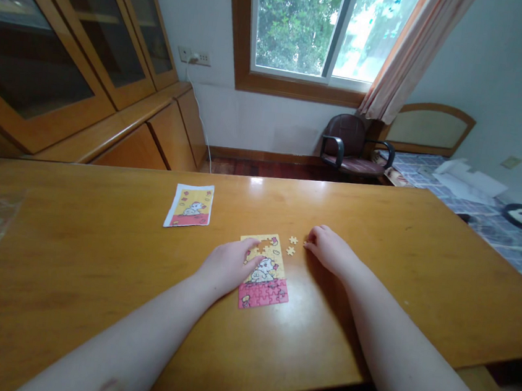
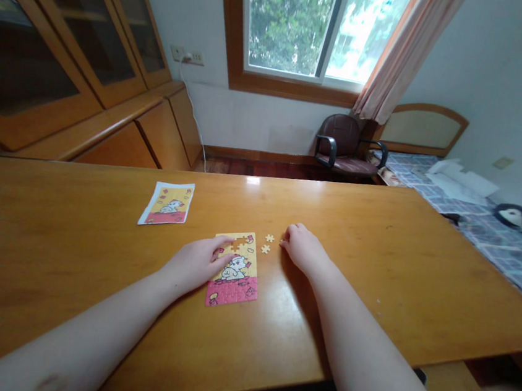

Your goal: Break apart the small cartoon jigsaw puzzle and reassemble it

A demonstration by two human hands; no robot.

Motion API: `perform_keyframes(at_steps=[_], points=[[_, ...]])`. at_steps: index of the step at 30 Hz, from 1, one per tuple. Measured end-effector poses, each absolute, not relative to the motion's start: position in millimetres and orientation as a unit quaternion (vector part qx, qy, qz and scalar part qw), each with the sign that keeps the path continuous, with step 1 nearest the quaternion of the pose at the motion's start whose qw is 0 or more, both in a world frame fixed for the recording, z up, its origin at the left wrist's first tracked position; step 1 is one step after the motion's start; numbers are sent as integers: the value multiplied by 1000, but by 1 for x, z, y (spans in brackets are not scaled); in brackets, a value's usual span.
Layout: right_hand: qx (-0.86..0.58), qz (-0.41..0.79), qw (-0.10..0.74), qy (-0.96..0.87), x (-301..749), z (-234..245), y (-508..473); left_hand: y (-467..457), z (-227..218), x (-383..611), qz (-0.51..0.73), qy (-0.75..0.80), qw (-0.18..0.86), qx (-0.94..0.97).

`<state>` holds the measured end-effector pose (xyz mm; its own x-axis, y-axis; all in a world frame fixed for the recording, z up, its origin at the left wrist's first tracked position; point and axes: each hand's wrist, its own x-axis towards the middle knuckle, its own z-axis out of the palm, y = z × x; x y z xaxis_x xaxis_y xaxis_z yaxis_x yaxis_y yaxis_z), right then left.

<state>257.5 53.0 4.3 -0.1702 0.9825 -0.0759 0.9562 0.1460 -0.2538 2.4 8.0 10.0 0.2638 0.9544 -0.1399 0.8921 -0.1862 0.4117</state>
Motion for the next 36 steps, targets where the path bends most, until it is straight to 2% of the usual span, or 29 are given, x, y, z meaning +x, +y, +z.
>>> perform_keyframes(at_steps=[5, 9, 13, 23, 36], points=[[-614, 179, 116, -760, 253, 9, 50, 10, 9, 2, 80, 622, 202, 752], [-511, 245, 180, -804, 244, 15, 42, 11, 8, 2, 76, 629, 190, 750], [-396, 288, 186, -852, 230, 9, 37, 9, 6, 3, 69, 631, 159, 756], [-371, 167, 220, -886, 214, -8, 45, 5, 13, 6, 20, 633, 149, 760], [-359, 138, 106, -917, 221, 11, 35, 5, 14, 6, 22, 628, 149, 764]])
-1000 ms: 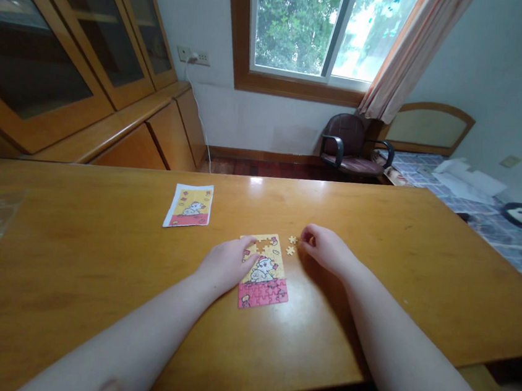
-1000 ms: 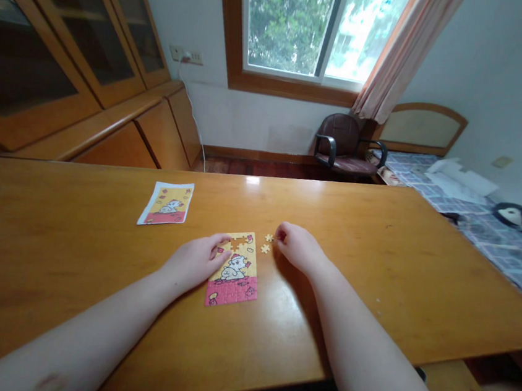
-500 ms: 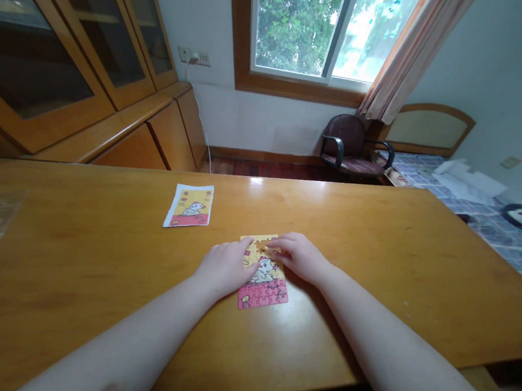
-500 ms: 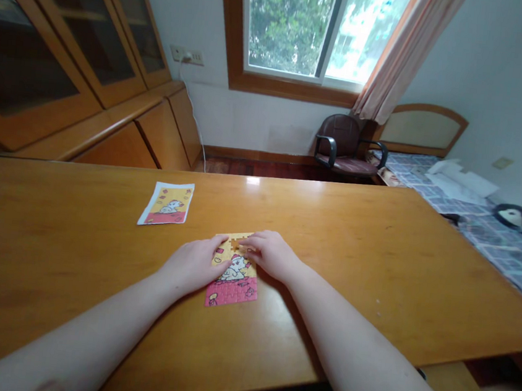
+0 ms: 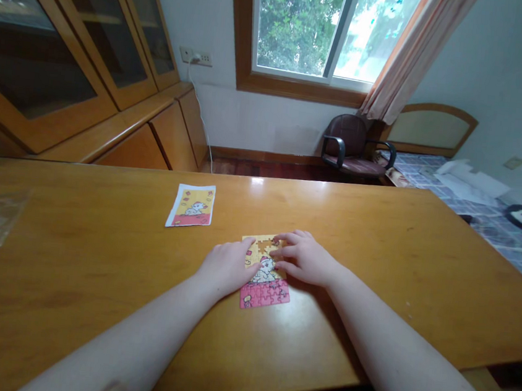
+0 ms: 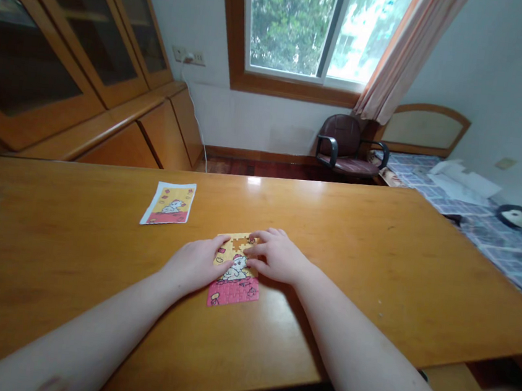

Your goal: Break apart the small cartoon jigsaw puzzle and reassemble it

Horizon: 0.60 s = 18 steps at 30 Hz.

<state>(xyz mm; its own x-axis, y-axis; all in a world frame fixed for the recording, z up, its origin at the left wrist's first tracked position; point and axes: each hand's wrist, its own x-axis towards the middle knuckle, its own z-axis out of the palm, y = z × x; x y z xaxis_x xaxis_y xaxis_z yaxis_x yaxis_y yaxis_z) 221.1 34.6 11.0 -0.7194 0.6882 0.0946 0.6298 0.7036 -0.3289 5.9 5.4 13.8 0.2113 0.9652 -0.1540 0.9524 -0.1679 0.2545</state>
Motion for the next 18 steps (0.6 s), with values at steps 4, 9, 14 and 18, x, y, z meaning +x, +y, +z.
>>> perform_keyframes(at_steps=[4, 9, 14, 18], points=[[-376, 131, 71, -915, 217, 10, 34, 5, 15, 6, 18, 629, 146, 763], [-384, 122, 56, -914, 212, 5, 34, 5, 13, 6, 24, 624, 149, 766], [-388, 119, 48, -913, 209, 1, 36, 6, 12, 6, 24, 626, 148, 765], [-396, 120, 56, -909, 210, 2, 36, 5, 12, 5, 28, 616, 144, 774]])
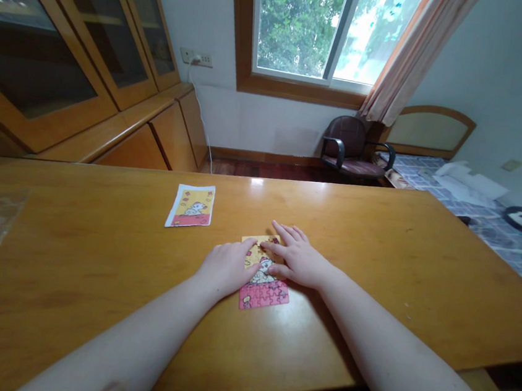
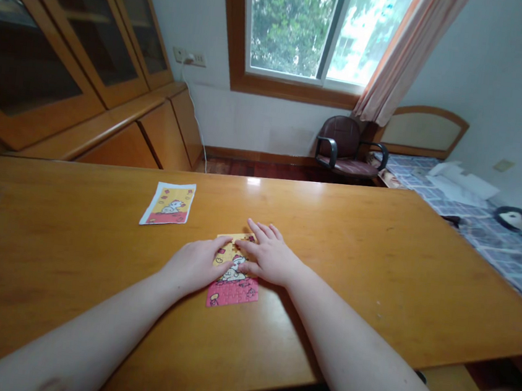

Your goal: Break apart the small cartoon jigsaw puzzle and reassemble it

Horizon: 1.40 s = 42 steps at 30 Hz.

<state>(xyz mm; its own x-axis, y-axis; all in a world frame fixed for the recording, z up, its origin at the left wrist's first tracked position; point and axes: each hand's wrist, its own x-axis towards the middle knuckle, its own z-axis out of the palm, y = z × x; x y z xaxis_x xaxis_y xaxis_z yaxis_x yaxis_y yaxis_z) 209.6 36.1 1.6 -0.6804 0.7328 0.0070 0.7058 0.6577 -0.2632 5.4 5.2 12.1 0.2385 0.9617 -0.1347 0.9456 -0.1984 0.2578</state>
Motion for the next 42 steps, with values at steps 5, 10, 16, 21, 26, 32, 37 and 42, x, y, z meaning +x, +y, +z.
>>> perform_keyframes(at_steps=[5, 10, 16, 21, 26, 32, 37, 42], points=[[-397, 115, 80, -907, 212, 2, 36, 5, 11, 4, 33, 611, 145, 777], [-399, 116, 84, -906, 211, -1, 36, 5, 13, 6, 22, 611, 149, 777], [-405, 117, 75, -904, 210, -3, 36, 5, 14, 6, 20, 605, 148, 782], [-408, 117, 76, -902, 210, -2, 36, 5, 12, 4, 32, 597, 137, 790], [-411, 118, 79, -900, 209, -1, 35, 4, 12, 4, 41, 593, 137, 793], [-419, 102, 87, -898, 212, -1, 37, 5, 12, 4, 43, 611, 139, 778], [-435, 85, 105, -890, 214, -5, 39, 7, 9, 5, 36, 627, 136, 766], [-414, 101, 105, -899, 209, -6, 37, 6, 9, 4, 26, 608, 133, 782]])
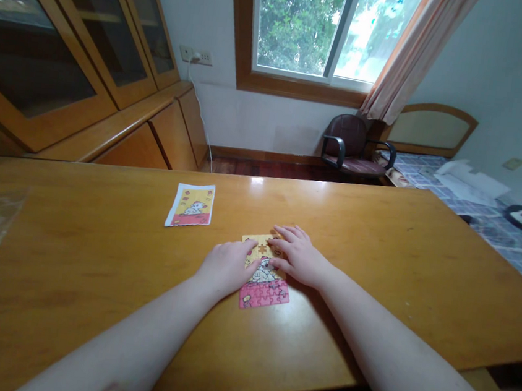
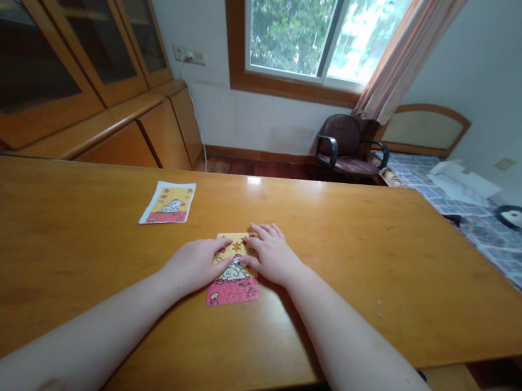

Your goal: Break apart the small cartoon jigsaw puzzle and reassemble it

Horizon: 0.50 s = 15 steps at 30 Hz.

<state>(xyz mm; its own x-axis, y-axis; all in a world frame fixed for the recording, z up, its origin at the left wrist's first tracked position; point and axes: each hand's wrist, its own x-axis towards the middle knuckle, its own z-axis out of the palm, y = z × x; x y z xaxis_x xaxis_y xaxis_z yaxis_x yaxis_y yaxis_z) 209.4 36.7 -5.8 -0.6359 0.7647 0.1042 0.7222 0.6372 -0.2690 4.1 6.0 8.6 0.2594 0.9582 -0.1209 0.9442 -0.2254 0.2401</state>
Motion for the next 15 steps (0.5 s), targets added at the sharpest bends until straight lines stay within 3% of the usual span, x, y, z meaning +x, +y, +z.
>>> perform_keyframes(at_steps=[15], points=[[-409, 183, 120, -886, 207, -6, 36, 7, 7, 3, 21, 601, 130, 788]])
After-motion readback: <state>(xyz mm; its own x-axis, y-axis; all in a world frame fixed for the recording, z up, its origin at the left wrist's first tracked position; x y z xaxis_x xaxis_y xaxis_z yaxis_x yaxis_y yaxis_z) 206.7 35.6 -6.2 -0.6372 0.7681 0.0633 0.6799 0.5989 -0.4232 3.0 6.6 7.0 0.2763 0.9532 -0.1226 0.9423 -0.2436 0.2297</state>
